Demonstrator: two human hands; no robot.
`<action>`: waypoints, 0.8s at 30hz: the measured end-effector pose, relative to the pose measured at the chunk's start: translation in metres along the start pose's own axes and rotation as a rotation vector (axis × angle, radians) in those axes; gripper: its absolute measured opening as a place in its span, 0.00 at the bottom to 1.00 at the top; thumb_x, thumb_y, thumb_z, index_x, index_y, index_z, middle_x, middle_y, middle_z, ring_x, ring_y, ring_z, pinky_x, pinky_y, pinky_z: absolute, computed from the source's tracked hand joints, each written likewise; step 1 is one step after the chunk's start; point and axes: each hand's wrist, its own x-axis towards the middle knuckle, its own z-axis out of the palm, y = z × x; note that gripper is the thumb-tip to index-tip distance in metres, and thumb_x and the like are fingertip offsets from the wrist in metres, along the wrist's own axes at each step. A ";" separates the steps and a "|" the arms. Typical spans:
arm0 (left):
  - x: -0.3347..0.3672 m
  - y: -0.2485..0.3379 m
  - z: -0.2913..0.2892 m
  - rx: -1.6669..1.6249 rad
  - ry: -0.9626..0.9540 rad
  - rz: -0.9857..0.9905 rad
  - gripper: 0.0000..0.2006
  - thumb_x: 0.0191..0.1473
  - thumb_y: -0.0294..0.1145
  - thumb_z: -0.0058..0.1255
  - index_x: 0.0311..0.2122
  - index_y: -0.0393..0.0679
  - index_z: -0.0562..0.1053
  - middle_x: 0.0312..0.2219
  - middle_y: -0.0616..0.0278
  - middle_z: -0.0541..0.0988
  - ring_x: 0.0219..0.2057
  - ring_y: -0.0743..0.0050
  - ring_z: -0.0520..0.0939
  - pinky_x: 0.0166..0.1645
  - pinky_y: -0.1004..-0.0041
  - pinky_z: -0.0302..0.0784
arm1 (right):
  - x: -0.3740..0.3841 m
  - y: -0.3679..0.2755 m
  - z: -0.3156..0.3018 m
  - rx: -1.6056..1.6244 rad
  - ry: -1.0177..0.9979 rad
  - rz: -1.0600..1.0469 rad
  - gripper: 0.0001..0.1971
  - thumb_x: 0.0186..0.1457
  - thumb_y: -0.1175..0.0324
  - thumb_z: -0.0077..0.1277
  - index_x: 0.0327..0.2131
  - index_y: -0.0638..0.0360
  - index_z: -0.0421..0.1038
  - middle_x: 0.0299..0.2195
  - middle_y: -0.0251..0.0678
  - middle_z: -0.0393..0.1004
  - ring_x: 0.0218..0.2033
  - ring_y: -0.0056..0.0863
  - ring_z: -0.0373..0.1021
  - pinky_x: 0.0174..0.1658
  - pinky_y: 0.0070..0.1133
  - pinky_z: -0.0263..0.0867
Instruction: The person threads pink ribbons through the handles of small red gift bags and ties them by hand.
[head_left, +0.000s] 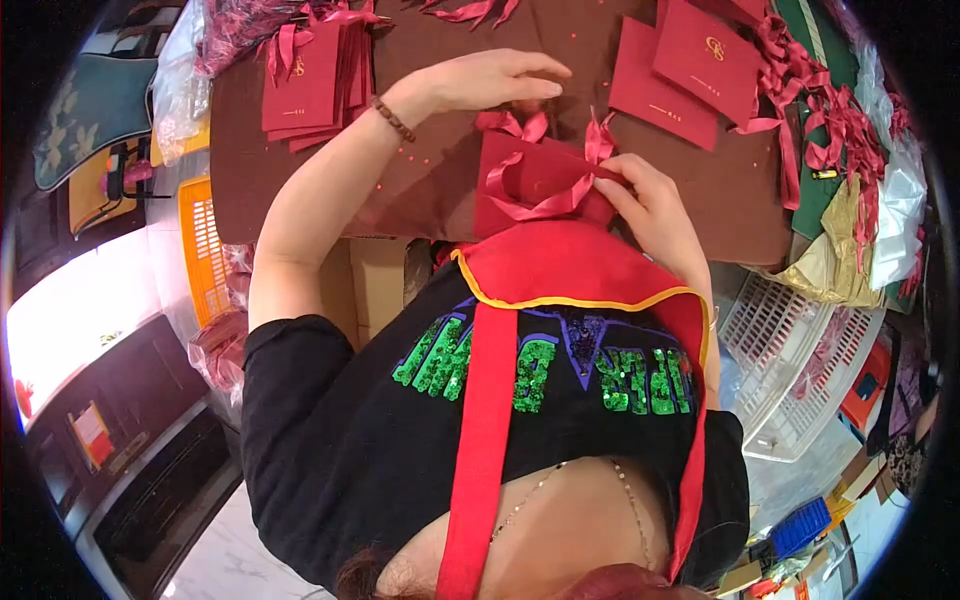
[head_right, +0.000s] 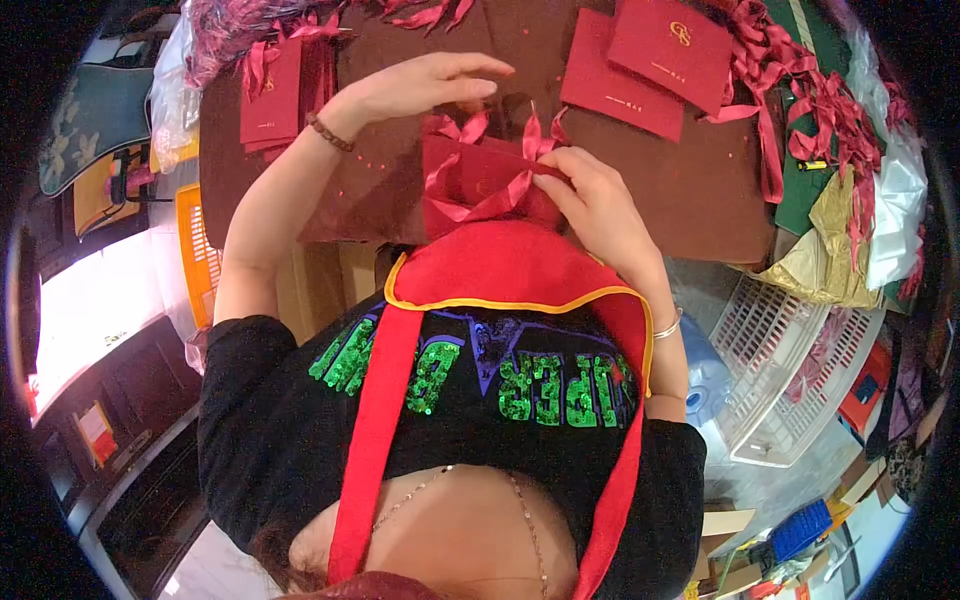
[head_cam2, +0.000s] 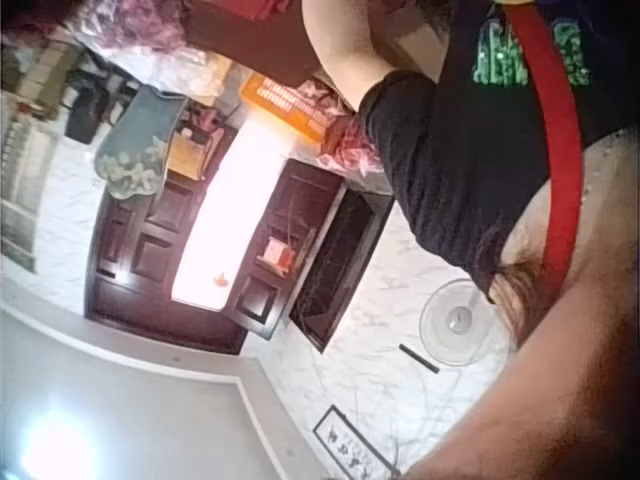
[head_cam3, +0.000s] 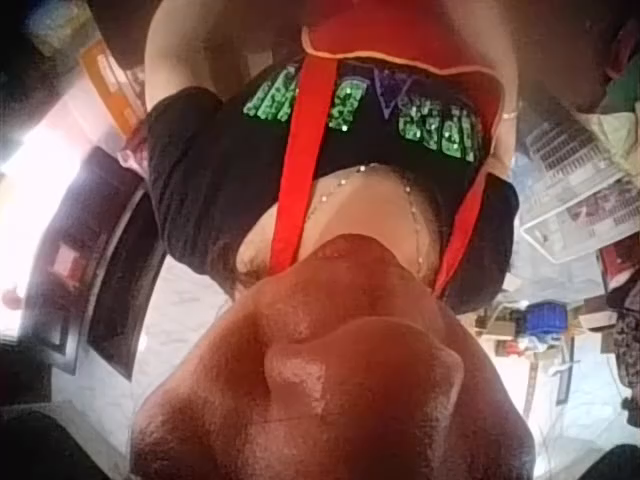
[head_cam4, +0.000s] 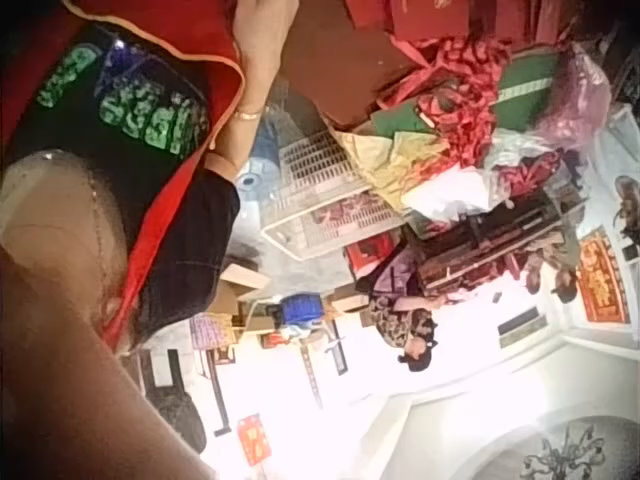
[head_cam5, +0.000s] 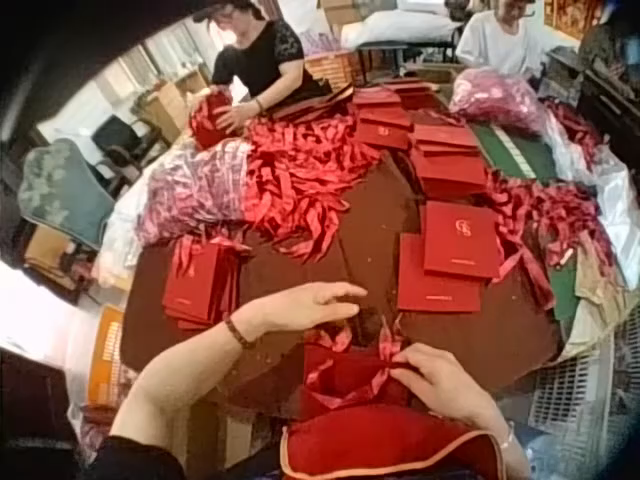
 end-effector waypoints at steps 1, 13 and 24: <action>-0.004 -0.009 0.000 0.058 0.015 0.045 0.22 0.58 0.43 0.42 0.52 0.39 0.66 0.32 0.65 0.76 0.32 0.79 0.73 0.40 0.79 0.68 | -0.002 -0.001 0.000 -0.003 0.001 -0.001 0.08 0.53 0.73 0.47 0.36 0.66 0.68 0.29 0.40 0.69 0.31 0.27 0.67 0.37 0.19 0.62; -0.040 0.011 -0.021 -0.524 0.020 -0.002 0.14 0.52 0.32 0.50 0.44 0.39 0.71 0.24 0.74 0.72 0.22 0.90 0.69 0.26 0.85 0.64 | 0.000 -0.004 0.000 0.006 -0.015 0.035 0.08 0.54 0.73 0.47 0.36 0.67 0.68 0.30 0.38 0.69 0.32 0.22 0.65 0.36 0.17 0.61; 0.027 0.017 0.041 -0.165 -0.057 -0.015 0.16 0.47 0.43 0.55 0.21 0.39 0.76 0.13 0.70 0.67 0.17 0.84 0.64 0.22 0.78 0.58 | -0.002 -0.006 0.007 0.027 0.012 -0.041 0.08 0.52 0.74 0.49 0.36 0.65 0.68 0.29 0.35 0.68 0.30 0.21 0.65 0.33 0.17 0.61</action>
